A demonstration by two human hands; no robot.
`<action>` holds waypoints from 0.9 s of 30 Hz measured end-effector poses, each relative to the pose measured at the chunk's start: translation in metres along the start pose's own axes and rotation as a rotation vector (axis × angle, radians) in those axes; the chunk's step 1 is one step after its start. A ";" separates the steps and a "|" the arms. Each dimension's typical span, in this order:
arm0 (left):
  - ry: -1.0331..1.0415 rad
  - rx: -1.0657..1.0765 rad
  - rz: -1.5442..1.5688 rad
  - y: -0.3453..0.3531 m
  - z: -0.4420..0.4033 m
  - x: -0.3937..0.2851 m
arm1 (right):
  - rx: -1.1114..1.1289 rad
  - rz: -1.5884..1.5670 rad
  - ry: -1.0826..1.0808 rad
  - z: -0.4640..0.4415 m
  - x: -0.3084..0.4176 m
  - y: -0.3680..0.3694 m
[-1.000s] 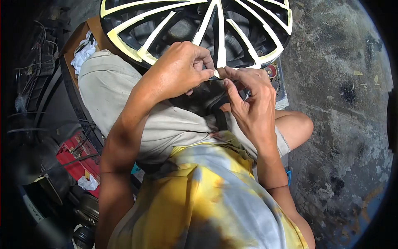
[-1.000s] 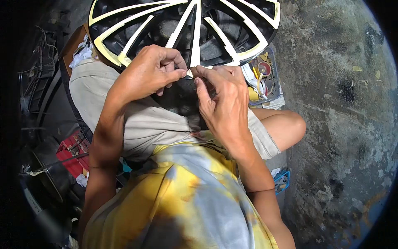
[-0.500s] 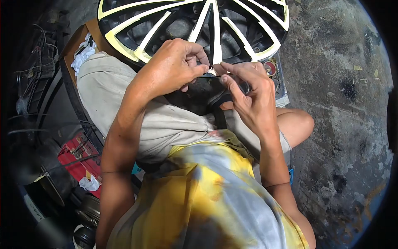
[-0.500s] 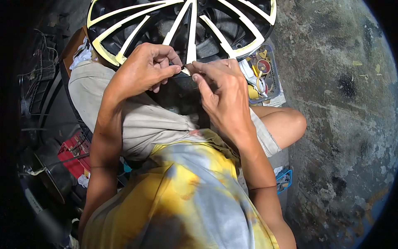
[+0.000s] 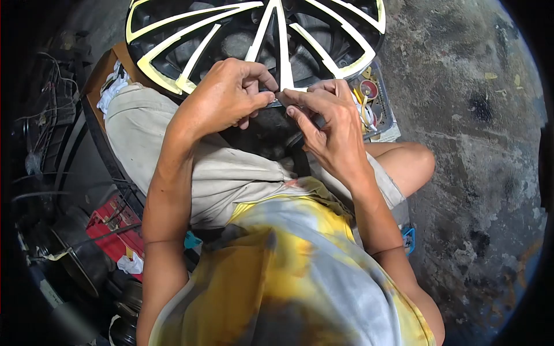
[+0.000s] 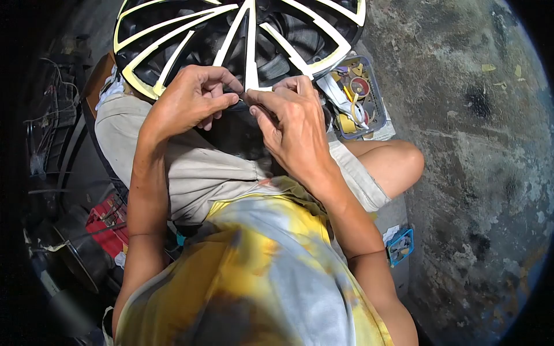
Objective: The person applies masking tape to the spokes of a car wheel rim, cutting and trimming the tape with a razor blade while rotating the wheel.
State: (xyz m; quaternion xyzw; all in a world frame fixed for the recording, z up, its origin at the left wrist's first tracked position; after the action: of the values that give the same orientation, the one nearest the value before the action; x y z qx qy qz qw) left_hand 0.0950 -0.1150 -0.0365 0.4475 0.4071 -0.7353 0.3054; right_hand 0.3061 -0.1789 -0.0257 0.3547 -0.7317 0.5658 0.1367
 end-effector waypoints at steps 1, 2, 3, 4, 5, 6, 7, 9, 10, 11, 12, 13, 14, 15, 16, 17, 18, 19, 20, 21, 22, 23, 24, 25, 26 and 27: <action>0.000 -0.002 -0.002 0.000 0.000 0.000 | -0.028 -0.099 0.089 0.001 -0.003 -0.002; -0.002 -0.006 -0.003 0.000 0.000 0.002 | -0.053 -0.199 0.177 0.002 -0.005 -0.004; -0.008 -0.011 -0.002 0.001 0.002 0.003 | -0.048 -0.226 0.234 0.000 -0.007 -0.012; -0.008 -0.014 -0.017 0.001 0.003 0.003 | -0.046 -0.252 0.291 -0.001 -0.009 -0.020; -0.006 -0.017 -0.032 0.001 0.003 0.002 | -0.048 -0.202 0.337 -0.002 -0.014 -0.028; -0.002 -0.018 -0.049 0.002 0.003 0.001 | -0.022 -0.194 0.341 -0.004 -0.018 -0.035; 0.011 -0.029 -0.062 0.003 0.003 0.000 | 0.002 -0.184 0.345 -0.006 -0.022 -0.040; 0.037 -0.056 -0.089 0.005 0.004 -0.001 | -0.001 -0.160 0.143 -0.009 -0.029 -0.037; 0.052 -0.077 -0.110 0.006 0.004 -0.002 | 0.000 -0.149 0.041 -0.010 -0.029 -0.035; 0.066 -0.098 -0.132 0.007 0.004 -0.002 | 0.029 -0.142 0.043 -0.011 -0.028 -0.034; 0.081 -0.118 -0.154 0.008 0.004 -0.002 | 0.059 -0.134 0.046 -0.012 -0.026 -0.033; 0.144 -0.149 -0.195 0.010 0.004 -0.002 | 0.088 -0.127 0.049 -0.013 -0.023 -0.032; 0.207 -0.178 -0.236 0.012 0.003 -0.001 | 0.103 -0.146 0.081 -0.014 -0.020 -0.031; 0.270 -0.207 -0.277 0.013 0.004 0.000 | 0.101 -0.150 0.068 -0.013 -0.021 -0.030; 0.306 -0.220 -0.312 0.014 0.004 0.001 | 0.097 -0.154 0.055 -0.014 -0.022 -0.029; 0.344 -0.232 -0.346 0.015 0.004 0.001 | 0.093 -0.156 0.044 -0.015 -0.023 -0.029; 0.383 -0.244 -0.379 0.016 0.004 0.002 | 0.090 -0.150 0.028 -0.015 -0.024 -0.029; 0.422 -0.245 -0.407 0.018 0.003 0.003 | 0.088 -0.144 0.011 -0.017 -0.026 -0.029; 0.460 -0.250 -0.435 0.018 0.000 0.005 | 0.088 -0.138 -0.009 -0.018 -0.028 -0.029; 0.496 -0.256 -0.463 0.019 -0.002 0.006 | 0.084 -0.119 -0.036 -0.021 -0.029 -0.030; 0.524 -0.245 -0.461 0.019 -0.004 0.008 | 0.082 -0.102 -0.066 -0.024 -0.029 -0.031; 0.552 -0.236 -0.460 0.019 -0.007 0.008 | 0.079 -0.086 -0.097 -0.027 -0.029 -0.032; 0.579 -0.226 -0.460 0.019 -0.007 0.009 | 0.110 -0.110 -0.104 -0.030 -0.029 -0.031; 0.543 -0.211 -0.449 0.018 -0.005 0.008 | 0.139 -0.136 -0.108 -0.031 -0.030 -0.030; 0.509 -0.191 -0.439 0.017 -0.003 0.005 | 0.164 -0.161 -0.109 -0.033 -0.031 -0.030; 0.477 -0.167 -0.429 0.016 -0.001 0.002 | 0.193 -0.175 -0.130 -0.035 -0.032 -0.029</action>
State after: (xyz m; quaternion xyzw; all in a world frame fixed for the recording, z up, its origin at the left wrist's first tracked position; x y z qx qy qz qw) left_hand 0.1072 -0.1221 -0.0436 0.4843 0.6111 -0.6216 0.0752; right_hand 0.3416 -0.1381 -0.0128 0.4647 -0.6474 0.5953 0.1030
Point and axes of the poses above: each hand's wrist, its own z-axis away from the middle knuckle, its own y-axis out of the palm, x = y × z, the point moved 2 cm from there along -z, towards the middle knuckle, and after that the axes turned 6 degrees about -x, right-handed, at the moved point
